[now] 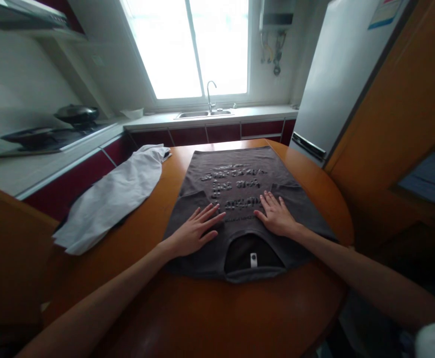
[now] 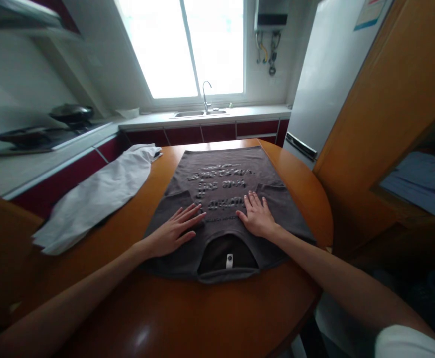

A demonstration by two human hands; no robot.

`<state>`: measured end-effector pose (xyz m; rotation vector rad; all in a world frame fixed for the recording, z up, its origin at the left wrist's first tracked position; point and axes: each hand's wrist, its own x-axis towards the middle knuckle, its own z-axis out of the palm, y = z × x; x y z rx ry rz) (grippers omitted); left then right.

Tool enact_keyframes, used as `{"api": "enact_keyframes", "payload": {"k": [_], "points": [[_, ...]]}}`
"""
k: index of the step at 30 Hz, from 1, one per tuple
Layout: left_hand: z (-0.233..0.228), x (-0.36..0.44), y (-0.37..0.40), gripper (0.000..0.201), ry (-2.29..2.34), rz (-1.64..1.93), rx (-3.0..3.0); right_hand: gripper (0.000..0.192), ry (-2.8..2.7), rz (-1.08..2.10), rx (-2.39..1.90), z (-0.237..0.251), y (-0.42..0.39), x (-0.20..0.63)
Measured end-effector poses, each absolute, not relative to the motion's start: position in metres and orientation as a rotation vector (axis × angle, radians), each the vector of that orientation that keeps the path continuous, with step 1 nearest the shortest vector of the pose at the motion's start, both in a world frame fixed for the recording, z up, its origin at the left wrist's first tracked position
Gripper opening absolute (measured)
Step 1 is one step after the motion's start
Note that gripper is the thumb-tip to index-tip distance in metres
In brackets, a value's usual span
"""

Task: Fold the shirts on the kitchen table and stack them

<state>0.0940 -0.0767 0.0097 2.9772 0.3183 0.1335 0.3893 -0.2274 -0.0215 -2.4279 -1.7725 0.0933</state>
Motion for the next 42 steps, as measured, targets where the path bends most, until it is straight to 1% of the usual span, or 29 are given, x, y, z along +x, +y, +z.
{"api": "enact_keyframes", "payload": {"k": [6, 14, 19, 23, 26, 29, 33, 36, 38, 42], "points": [[0.013, 0.096, -0.089, 0.057, 0.189, 0.039, 2.977, 0.080, -1.780, 0.106, -2.447, -0.017, -0.228, 0.392], [0.026, 0.099, -0.103, 0.070, 0.158, 0.194, 2.933, 0.083, -1.824, 0.130, -2.441, -0.019, -0.228, 0.393], [0.022, 0.098, -0.106, 0.067, 0.113, 0.077, 2.947, 0.083, -1.823, 0.129, -2.434, -0.019, -0.227, 0.394], [0.023, 0.099, -0.109, 0.066, 0.102, 0.119, 2.937, 0.083, -1.818, 0.120, -2.415, -0.021, -0.227, 0.394], [0.023, 0.100, -0.111, 0.064, 0.065, 0.071, 2.928, 0.084, -1.814, 0.119, -2.398, -0.023, -0.227, 0.393], [0.020, 0.099, -0.111, 0.062, 0.056, 0.061, 2.930, 0.085, -1.787, 0.179, -2.364, -0.019, -0.227, 0.395], [0.016, 0.098, -0.109, 0.063, 0.063, 0.068, 2.934, 0.086, -1.701, 0.150, -2.316, 0.000, -0.223, 0.420], [0.014, 0.098, -0.107, 0.063, 0.069, 0.045, 2.938, 0.086, -1.614, 0.068, -2.396, 0.010, -0.218, 0.454], [0.014, 0.098, -0.107, 0.063, 0.075, 0.044, 2.944, 0.086, -1.535, 0.035, -2.493, 0.007, -0.214, 0.476], [0.015, 0.098, -0.108, 0.062, 0.064, 0.054, 2.943, 0.086, -1.405, 0.015, -2.642, -0.015, -0.213, 0.500]]}}
